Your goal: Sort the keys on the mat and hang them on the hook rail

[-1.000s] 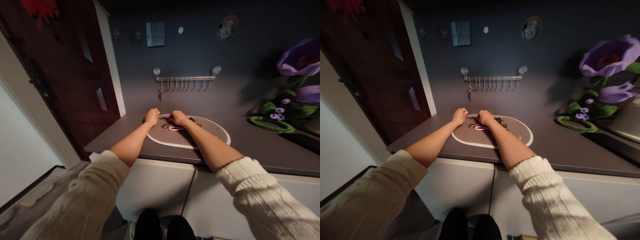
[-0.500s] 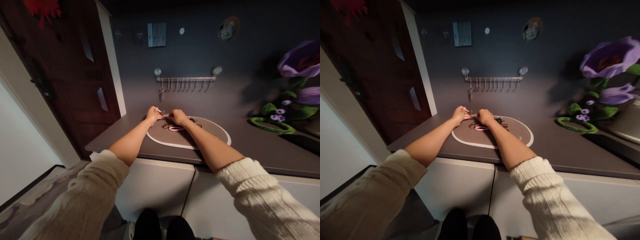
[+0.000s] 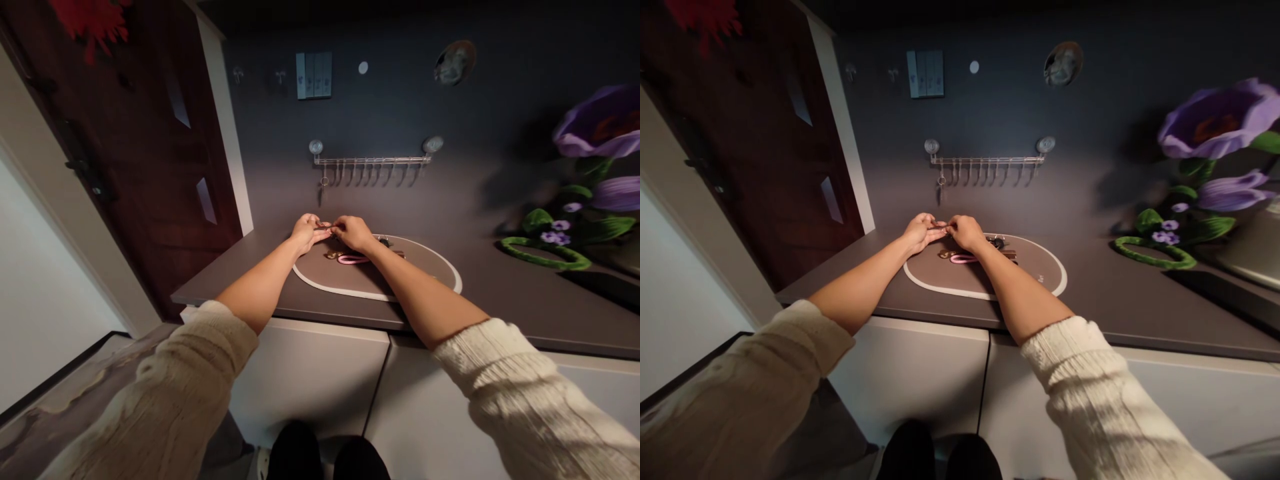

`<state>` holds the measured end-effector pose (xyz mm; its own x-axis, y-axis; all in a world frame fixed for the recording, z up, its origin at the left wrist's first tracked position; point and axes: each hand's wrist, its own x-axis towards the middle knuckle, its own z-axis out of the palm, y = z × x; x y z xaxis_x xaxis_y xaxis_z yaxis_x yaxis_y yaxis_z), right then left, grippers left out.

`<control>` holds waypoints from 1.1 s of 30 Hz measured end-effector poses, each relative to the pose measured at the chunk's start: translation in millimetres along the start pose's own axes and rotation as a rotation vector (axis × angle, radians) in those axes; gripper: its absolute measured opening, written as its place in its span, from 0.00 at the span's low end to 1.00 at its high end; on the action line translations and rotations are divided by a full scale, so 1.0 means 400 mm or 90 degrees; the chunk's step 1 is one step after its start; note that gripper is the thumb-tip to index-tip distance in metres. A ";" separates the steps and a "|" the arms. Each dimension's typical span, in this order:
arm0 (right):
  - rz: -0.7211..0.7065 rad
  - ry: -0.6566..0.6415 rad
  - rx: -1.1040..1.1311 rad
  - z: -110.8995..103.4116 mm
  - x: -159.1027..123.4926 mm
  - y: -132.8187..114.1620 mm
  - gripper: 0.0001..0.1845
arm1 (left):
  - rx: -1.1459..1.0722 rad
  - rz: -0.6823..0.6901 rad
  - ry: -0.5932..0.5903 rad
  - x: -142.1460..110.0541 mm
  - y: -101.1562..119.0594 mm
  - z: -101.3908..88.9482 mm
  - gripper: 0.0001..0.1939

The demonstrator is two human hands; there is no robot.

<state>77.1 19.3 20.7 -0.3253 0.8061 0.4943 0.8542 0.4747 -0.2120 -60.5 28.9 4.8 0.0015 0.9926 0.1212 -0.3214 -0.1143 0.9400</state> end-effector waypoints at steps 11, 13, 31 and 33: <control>0.028 0.051 0.149 -0.001 0.003 0.008 0.11 | 0.033 0.045 -0.032 0.006 0.004 -0.006 0.10; 0.031 0.062 0.179 -0.002 0.002 0.009 0.11 | 0.018 0.051 -0.036 0.008 0.004 -0.007 0.10; 0.111 0.121 0.605 0.002 0.010 0.011 0.08 | 0.324 0.112 -0.016 0.005 -0.011 -0.017 0.06; 0.129 0.112 0.632 -0.001 0.007 0.009 0.09 | 0.345 0.165 -0.023 0.002 -0.009 -0.015 0.05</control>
<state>79.3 23.2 21.7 -0.0801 0.8785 0.4710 0.1401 0.4778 -0.8672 -65.2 30.5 -0.2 0.0221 0.9285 0.3706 0.2132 -0.3666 0.9056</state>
